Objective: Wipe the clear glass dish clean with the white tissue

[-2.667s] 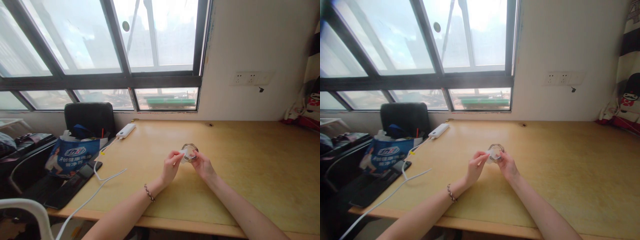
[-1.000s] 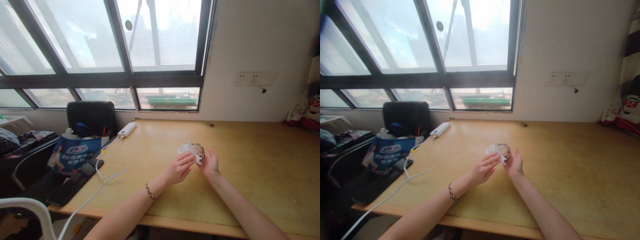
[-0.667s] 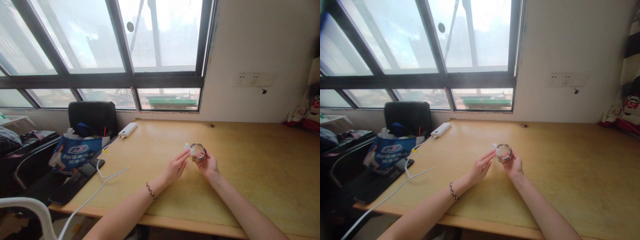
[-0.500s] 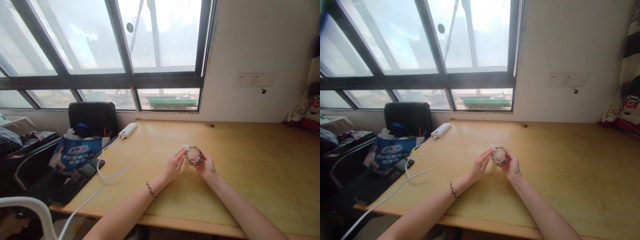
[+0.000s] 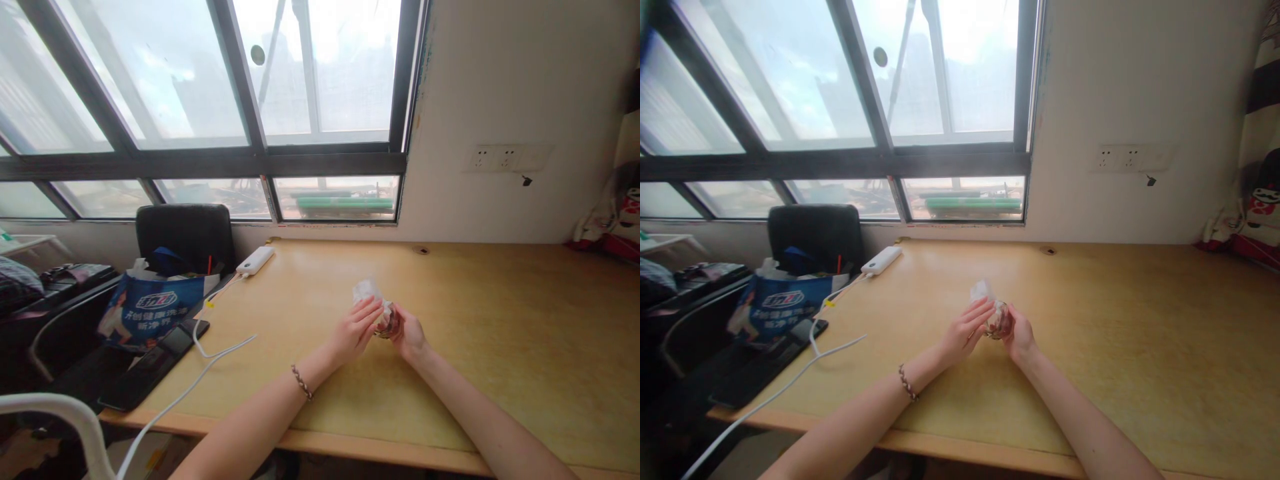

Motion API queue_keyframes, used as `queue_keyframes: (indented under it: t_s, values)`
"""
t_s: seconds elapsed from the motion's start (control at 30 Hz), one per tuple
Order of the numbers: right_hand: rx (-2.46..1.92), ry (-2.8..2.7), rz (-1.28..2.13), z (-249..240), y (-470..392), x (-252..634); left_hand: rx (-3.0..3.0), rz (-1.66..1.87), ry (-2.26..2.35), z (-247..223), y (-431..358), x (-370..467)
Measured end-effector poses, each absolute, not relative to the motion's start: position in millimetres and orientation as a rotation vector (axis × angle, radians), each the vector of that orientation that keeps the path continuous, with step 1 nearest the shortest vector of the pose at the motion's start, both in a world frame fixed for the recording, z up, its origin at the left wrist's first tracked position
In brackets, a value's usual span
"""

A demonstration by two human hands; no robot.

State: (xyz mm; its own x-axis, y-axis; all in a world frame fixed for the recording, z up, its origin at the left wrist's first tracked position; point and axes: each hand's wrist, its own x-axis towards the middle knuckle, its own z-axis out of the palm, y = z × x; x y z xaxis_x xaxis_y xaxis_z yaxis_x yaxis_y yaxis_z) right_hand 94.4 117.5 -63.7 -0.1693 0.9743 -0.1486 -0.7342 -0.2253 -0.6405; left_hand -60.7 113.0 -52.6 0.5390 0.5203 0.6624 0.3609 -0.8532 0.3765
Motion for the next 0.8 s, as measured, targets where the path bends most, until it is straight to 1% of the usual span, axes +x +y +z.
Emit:
queue_keyframes:
  t_s: [0.4,0.57,0.8]
  values:
    - [-0.64,-0.482,1.589,-59,120,100,2.553,1.204,1.062,-47,110,-58]
    - [-0.635,-0.397,1.564,-56,123,104,2.54,1.173,1.029,-48,109,-57]
    - [-0.641,-0.418,1.503,-57,126,109,2.581,1.19,0.915,-48,105,-54]
